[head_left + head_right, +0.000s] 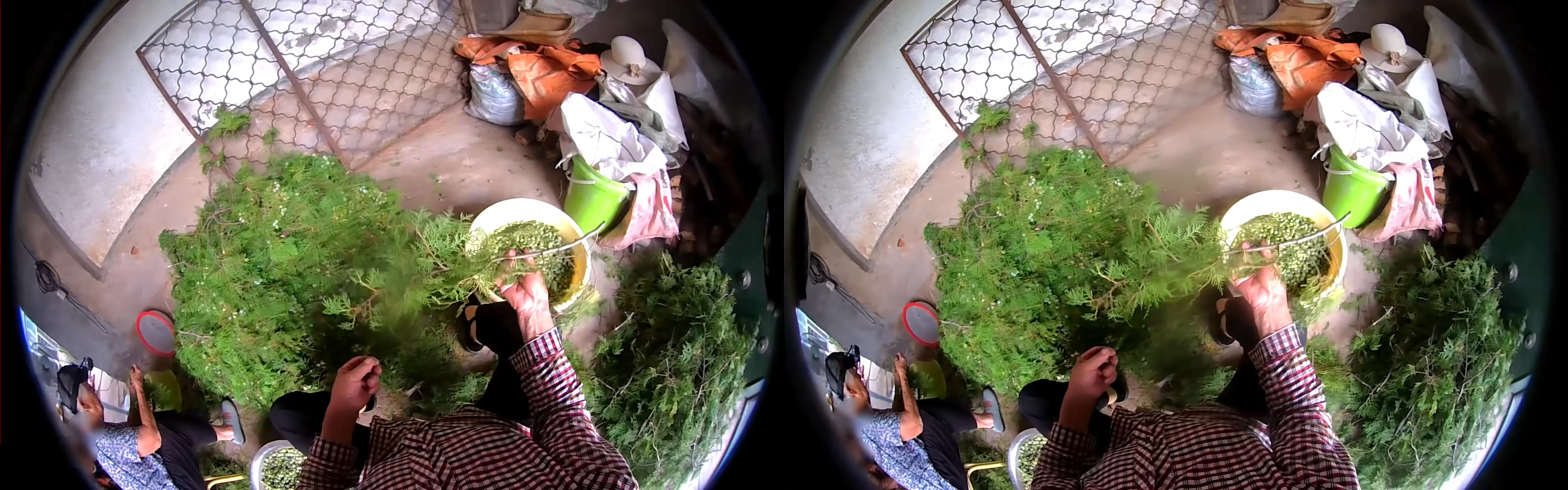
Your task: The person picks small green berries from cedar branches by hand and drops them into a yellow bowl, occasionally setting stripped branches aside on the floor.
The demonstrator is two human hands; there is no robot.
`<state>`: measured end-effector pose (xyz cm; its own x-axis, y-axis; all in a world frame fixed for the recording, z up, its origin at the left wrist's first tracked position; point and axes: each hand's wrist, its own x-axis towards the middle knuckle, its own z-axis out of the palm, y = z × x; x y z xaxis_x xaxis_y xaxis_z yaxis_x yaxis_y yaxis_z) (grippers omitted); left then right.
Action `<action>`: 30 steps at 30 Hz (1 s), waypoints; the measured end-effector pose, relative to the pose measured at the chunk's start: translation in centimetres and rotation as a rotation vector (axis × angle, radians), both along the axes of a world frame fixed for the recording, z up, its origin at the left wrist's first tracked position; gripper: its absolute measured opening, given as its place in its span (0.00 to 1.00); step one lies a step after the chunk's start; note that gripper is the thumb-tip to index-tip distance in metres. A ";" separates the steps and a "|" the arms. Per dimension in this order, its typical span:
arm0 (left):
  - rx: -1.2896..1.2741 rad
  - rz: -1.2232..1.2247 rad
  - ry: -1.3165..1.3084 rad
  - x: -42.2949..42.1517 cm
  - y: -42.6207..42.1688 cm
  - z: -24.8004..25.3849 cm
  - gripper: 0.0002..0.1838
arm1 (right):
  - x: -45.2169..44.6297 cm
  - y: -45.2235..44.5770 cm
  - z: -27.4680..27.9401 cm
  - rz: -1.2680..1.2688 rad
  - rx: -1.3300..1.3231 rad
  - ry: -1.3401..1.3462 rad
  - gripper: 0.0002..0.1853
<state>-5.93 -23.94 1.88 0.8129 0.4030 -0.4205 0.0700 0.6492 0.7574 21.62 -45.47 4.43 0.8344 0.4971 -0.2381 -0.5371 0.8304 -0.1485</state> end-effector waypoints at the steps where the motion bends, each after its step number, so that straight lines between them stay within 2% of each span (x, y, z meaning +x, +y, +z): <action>1: -0.003 -0.032 -0.004 0.3 -0.2 0.0 0.05 | 0.4 -0.2 -0.8 0.050 0.149 0.028 0.10; 2: 0.002 -0.048 -0.011 0.6 -0.5 -0.2 0.05 | 0.5 -0.5 -0.9 0.097 0.299 0.054 0.09; 4: 0.012 -0.082 -0.023 1.0 -0.9 -0.3 0.05 | 0.1 -0.9 -0.9 0.105 0.259 -0.032 0.08; 6: 0.015 -0.089 -0.020 1.4 -1.4 0.4 0.05 | 0.7 -0.4 -2.8 0.176 0.284 0.047 0.08; 7: 0.021 -0.089 -0.014 1.4 -1.5 0.5 0.05 | 0.8 -0.2 -3.7 0.148 0.172 -0.191 0.09; 8: 0.027 -0.088 -0.008 1.5 -1.5 0.6 0.05 | 0.6 0.2 -3.8 0.165 0.243 -0.118 0.08; 11: 0.028 -0.074 0.006 1.1 -1.7 0.7 0.05 | -0.6 0.6 -3.5 0.120 0.186 -0.159 0.08; 14: 0.016 -0.050 0.015 0.7 -1.7 0.5 0.05 | -0.9 0.8 -3.3 0.197 0.206 -0.191 0.06; 18: -0.022 -0.046 -0.023 0.2 -1.5 -0.1 0.06 | -1.2 1.6 -2.5 0.291 0.241 -0.042 0.05; 21: 0.077 -0.065 -0.035 0.2 -2.3 0.9 0.07 | -1.4 2.3 -3.0 0.222 0.167 -0.011 0.05; 23: 0.145 -0.203 -0.054 0.5 -3.3 2.2 0.08 | -1.8 3.2 -2.5 0.223 0.124 0.023 0.07; 24: 0.177 -0.268 -0.062 0.8 -4.0 3.0 0.09 | -2.7 3.9 -1.3 0.223 -0.010 0.056 0.08; 26: 0.296 -0.428 -0.048 1.7 -5.9 5.2 0.10 | -4.0 5.7 -0.5 0.258 -0.113 -0.218 0.14; 27: 0.389 -0.506 -0.066 2.1 -6.8 6.3 0.11 | -5.2 6.7 -0.4 0.190 -0.211 -0.309 0.15; 28: 0.483 -0.582 -0.082 2.7 -7.7 7.1 0.12 | -6.1 7.4 -0.8 0.169 -0.299 -0.522 0.16; 29: 0.465 -0.511 -0.097 3.3 -8.9 7.6 0.11 | -5.3 9.6 -6.0 0.340 0.248 -0.260 0.14; 30: 0.449 -0.438 -0.111 3.8 -9.5 8.0 0.10 | -5.4 11.4 -7.6 0.248 0.016 -0.497 0.14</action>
<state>-2.14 -33.47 9.91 0.9713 0.1411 -0.1916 0.1624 0.1953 0.9672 16.24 -34.11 -3.22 0.7022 0.6929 0.1636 -0.5847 0.6924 -0.4228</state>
